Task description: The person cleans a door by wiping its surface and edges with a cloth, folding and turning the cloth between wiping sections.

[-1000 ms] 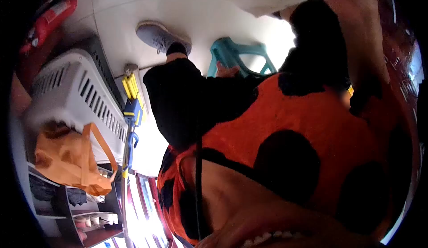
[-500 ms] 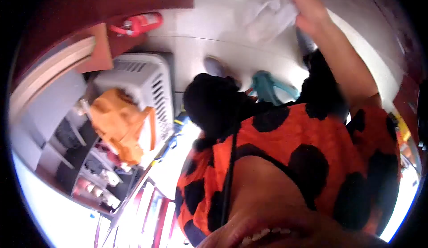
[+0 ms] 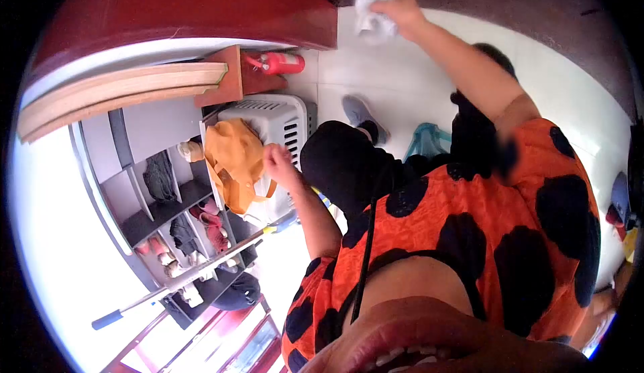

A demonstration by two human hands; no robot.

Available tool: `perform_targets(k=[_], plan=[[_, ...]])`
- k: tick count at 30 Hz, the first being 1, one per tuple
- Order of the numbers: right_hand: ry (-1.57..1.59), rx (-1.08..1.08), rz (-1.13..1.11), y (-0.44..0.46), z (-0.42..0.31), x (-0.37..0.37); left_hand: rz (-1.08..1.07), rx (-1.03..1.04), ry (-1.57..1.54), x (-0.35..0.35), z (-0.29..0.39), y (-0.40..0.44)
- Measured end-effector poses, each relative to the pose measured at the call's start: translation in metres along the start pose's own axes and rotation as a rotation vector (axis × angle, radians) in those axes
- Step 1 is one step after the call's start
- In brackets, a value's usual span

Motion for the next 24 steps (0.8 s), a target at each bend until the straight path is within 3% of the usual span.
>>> perform_targets(k=[2, 4, 7, 8, 10, 11, 13, 15, 16, 17, 19, 20, 23, 24], plan=[[0.057, 0.046, 0.044, 0.005, 0.028, 0.000, 0.072, 0.152, -0.168, 0.048, 0.089, -0.049], [0.163, 0.111, 0.058, 0.048, 0.102, -0.006, -0.066, 0.189, -0.184, 0.088, 0.114, -0.043], [0.168, 0.215, 0.156, 0.043, 0.077, 0.031, -0.361, 0.228, -0.121, 0.171, 0.146, -0.052], [0.210, 0.145, 0.134, 0.055, 0.074, 0.046, -0.417, 0.234, -0.090, 0.196, 0.140, -0.042], [0.133, 0.086, 0.127, 0.062, 0.078, 0.067, -0.542, 0.407, 0.063, 0.236, 0.146, -0.047], [0.287, 0.045, 0.095, 0.065, 0.082, 0.080, -0.540, 0.387, 0.071, 0.244, 0.141, -0.048], [0.076, 0.106, 0.106, 0.059, 0.087, 0.084, -0.603, 0.560, 0.320, 0.270, 0.137, -0.061], [0.320, 0.117, 0.059, 0.091, 0.168, 0.079, -0.562, 0.630, 0.578, 0.284, 0.123, -0.067], [0.070, 0.123, 0.119, 0.101, 0.198, 0.066, -0.600, 0.741, 0.696, 0.289, 0.119, -0.079], [0.059, 0.142, 0.117, 0.109, 0.226, 0.060, -0.656, 0.866, 0.708, 0.294, 0.136, -0.096], [0.023, 0.240, 0.059, 0.127, 0.286, 0.054, -0.765, 0.797, 0.609, 0.295, 0.144, -0.104], [0.007, 0.239, 0.132, 0.141, 0.325, 0.051, -0.781, 0.739, 0.652, 0.297, 0.139, -0.097], [0.098, 0.267, 0.212, 0.153, 0.349, 0.068, -0.780, 0.653, 0.744, 0.298, 0.131, -0.078], [0.392, 0.338, 0.238, 0.147, 0.331, 0.087, -0.765, 0.644, 0.785, 0.298, 0.130, -0.071]])
Point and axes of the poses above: each hand's wrist, its own y-axis towards the middle knuckle, its own x-axis out of the palm, z = x × y, the point moved 7 cm from there along y, towards the middle knuckle, and after that the axes turned 13 degrees about -x, right-handed, at the moved point
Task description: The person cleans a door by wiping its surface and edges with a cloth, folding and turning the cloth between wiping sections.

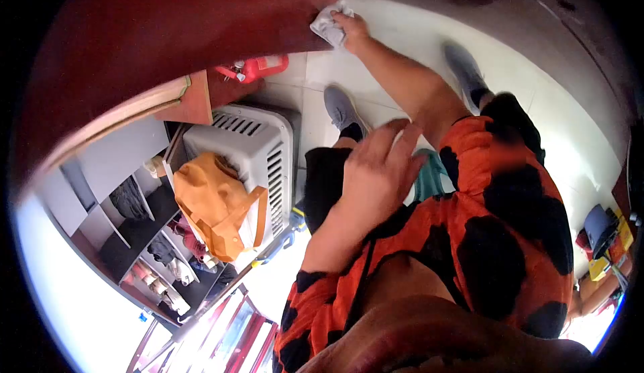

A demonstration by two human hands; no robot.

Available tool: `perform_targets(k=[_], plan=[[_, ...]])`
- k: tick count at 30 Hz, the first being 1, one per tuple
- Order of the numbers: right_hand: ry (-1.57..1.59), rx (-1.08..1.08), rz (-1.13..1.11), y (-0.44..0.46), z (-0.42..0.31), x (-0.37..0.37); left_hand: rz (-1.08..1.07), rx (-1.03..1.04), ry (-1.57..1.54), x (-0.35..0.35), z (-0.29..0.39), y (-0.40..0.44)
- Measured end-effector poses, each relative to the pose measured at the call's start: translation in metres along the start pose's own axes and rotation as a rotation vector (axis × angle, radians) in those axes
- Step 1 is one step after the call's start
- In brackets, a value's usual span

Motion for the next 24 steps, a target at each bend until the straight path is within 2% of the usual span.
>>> perform_targets(k=[5, 7, 8, 10, 13, 15, 16, 17, 19, 21, 24], plan=[[0.185, -0.069, -0.098, 0.039, 0.028, 0.024, -0.100, -0.070, 0.003, -0.005, -0.024, 0.009], [-0.260, -0.261, 0.139, 0.040, 0.015, 0.014, -0.150, -0.119, 0.008, -0.005, -0.035, 0.008], [-0.318, -0.181, 0.184, 0.031, 0.005, 0.016, -0.148, -0.119, 0.010, -0.006, -0.038, 0.008], [-0.415, -0.148, 0.242, 0.083, 0.047, -0.015, -0.199, -0.135, 0.021, -0.005, -0.047, 0.006], [-0.732, -0.181, 0.337, 0.131, 0.071, -0.038, -0.252, -0.115, 0.034, 0.000, -0.054, 0.003], [-0.745, -0.061, 0.338, 0.135, 0.065, -0.030, -0.267, -0.124, 0.013, 0.000, -0.058, 0.004], [-0.776, -0.099, 0.496, 0.089, 0.022, 0.001, -0.280, -0.131, 0.024, 0.001, -0.059, 0.004], [-0.783, -0.097, 0.499, 0.064, 0.007, 0.017, -0.293, -0.135, 0.030, 0.002, -0.058, 0.003], [-0.567, -0.398, 0.377, 0.030, -0.023, 0.050, -0.292, -0.135, 0.031, 0.004, -0.057, 0.003], [-0.413, -0.640, 0.100, -0.020, -0.050, 0.091, -0.285, -0.124, 0.042, 0.006, -0.053, 0.005], [-0.551, -0.838, 0.110, -0.099, -0.097, 0.142, -0.310, -0.076, 0.079, 0.008, -0.039, 0.006]])
Point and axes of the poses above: each hand's wrist, its own y-axis towards the middle knuckle, its own x-axis out of the palm, z = x × y, the point moved 7 cm from there along y, towards the middle knuckle, and after that the axes turned 13 degrees about -x, right-handed, at the moved point
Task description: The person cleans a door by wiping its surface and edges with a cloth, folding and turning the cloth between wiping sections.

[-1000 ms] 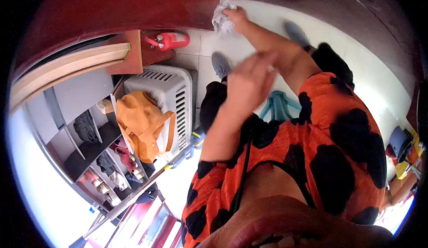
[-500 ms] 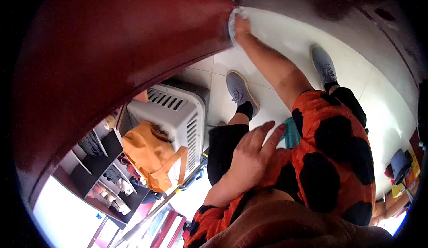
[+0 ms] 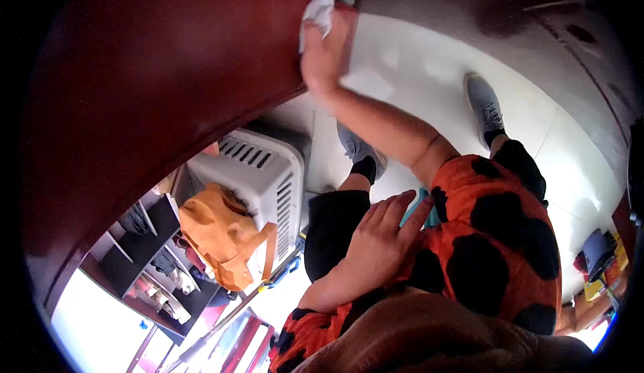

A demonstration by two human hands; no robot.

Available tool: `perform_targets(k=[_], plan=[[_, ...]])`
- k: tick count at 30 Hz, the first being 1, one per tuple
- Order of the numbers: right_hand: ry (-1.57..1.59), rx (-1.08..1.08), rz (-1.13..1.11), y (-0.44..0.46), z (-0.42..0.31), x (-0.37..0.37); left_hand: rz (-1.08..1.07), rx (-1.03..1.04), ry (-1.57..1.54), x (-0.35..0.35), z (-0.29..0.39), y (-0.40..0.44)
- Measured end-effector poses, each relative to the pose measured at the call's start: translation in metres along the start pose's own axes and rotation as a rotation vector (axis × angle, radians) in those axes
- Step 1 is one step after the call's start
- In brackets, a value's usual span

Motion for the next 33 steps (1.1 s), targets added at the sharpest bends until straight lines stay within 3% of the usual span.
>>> perform_targets(k=[3, 5, 7, 8, 11, 13, 15, 16, 18, 19, 24, 27, 29, 31, 33], plan=[[0.088, -0.173, -0.110, 0.017, -0.097, 0.011, 0.041, 0.055, 0.007, 0.002, 0.014, 0.002], [0.217, -0.359, -0.208, 0.034, -0.171, 0.018, 0.016, -0.004, -0.167, -0.001, 0.019, 0.001], [0.307, -0.580, -0.285, 0.035, -0.240, 0.018, 0.142, 0.062, -0.171, -0.014, 0.032, 0.000], [0.364, -0.724, -0.247, 0.037, -0.261, 0.019, 0.198, 0.078, -0.172, -0.018, 0.032, -0.001], [0.312, -0.832, -0.248, 0.040, -0.239, 0.021, 0.354, 0.153, -0.184, -0.024, 0.031, -0.004], [0.197, -0.580, -0.130, 0.041, -0.182, 0.017, 0.292, 0.066, -0.253, -0.017, 0.024, 0.000], [0.028, -0.417, -0.076, 0.040, -0.116, 0.015, 0.347, 0.143, -0.278, -0.022, 0.030, 0.001], [0.033, -0.434, -0.079, 0.045, -0.124, 0.017, 0.370, 0.228, -0.299, -0.024, 0.036, 0.000], [0.005, -0.100, -0.135, 0.049, -0.113, 0.021, 0.397, 0.310, -0.323, -0.028, 0.042, -0.007], [0.008, -0.116, -0.141, 0.051, -0.129, 0.022, 0.457, 0.373, -0.333, -0.035, 0.045, -0.012], [0.182, -0.743, -0.134, 0.048, -0.301, 0.024, 0.714, 0.520, -0.470, -0.057, 0.038, -0.029], [0.172, -0.775, -0.116, 0.052, -0.292, 0.029, 0.820, 0.445, -0.496, -0.070, 0.030, -0.031], [0.161, -0.646, -0.135, 0.055, -0.274, 0.031, 0.855, 0.431, -0.438, -0.074, 0.025, -0.030], [0.077, -0.579, -0.184, 0.052, -0.278, 0.033, 0.980, 0.358, -0.604, -0.078, 0.010, -0.032], [0.110, -0.802, -0.147, 0.043, -0.340, 0.034, 1.060, 0.383, -0.596, -0.084, 0.007, -0.032]])
Point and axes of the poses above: each hand's wrist, its own y-axis towards the middle knuckle, its own x-axis out of the palm, z = x × y, the point moved 7 cm from there along y, towards the middle knuckle, and after that the axes turned 13 degrees about -x, right-handed, at the moved point
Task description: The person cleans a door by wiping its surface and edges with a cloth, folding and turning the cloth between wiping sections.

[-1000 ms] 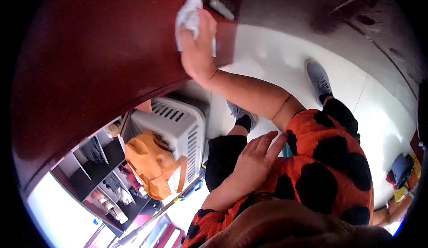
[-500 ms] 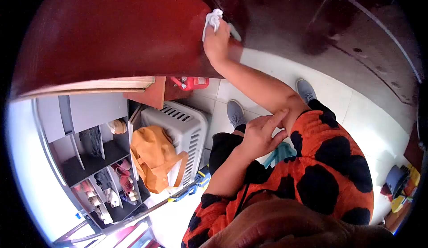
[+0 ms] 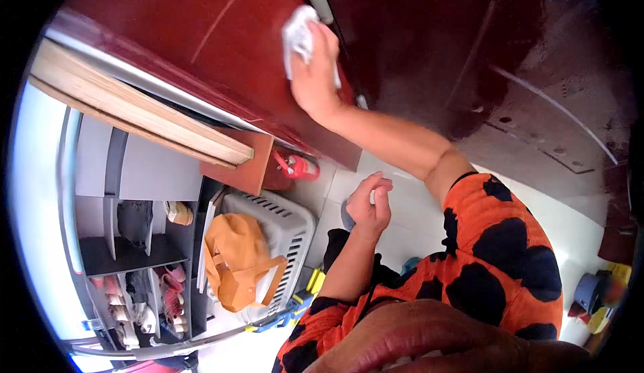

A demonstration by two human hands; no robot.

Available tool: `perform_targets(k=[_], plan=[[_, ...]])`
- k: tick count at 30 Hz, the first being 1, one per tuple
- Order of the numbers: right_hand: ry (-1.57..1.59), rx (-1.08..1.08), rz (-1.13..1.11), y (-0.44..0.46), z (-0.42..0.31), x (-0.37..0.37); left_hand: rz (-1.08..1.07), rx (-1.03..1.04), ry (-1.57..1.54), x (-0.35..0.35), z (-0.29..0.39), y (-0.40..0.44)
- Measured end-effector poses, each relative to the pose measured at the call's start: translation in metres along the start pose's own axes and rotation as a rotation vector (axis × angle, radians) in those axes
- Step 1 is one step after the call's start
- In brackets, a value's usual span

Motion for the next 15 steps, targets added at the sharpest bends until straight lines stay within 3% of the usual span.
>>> perform_targets(k=[1, 4, 6, 8, 9, 12, 15], plan=[[0.186, -0.080, 0.027, 0.023, -0.028, 0.005, 0.034, -0.023, -0.015, -0.004, -0.002, 0.001], [0.183, -0.453, 0.077, 0.110, -0.101, 0.015, 0.087, -0.062, -0.070, -0.005, -0.004, 0.004], [0.123, -0.567, 0.354, 0.151, -0.132, 0.005, 0.076, -0.097, -0.098, -0.003, -0.006, 0.005], [0.379, -0.556, 0.177, 0.164, -0.118, 0.019, 0.064, -0.096, -0.083, -0.004, -0.004, 0.008], [0.189, -0.516, -0.026, 0.151, -0.102, 0.034, 0.048, -0.088, -0.063, -0.005, -0.002, 0.007], [0.169, -0.404, -0.073, 0.050, -0.059, 0.004, 0.113, -0.095, -0.102, -0.013, -0.014, 0.006], [0.222, -0.484, -0.296, -0.066, -0.022, -0.018, 0.159, -0.117, -0.126, -0.020, -0.013, 0.007]])
Point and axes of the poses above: each hand's wrist, its own y-axis towards the middle knuckle, its own x-axis out of the palm, z = x × y, the point moved 7 cm from there along y, towards the middle knuckle, and after that the axes turned 13 degrees about -x, right-handed, at the moved point
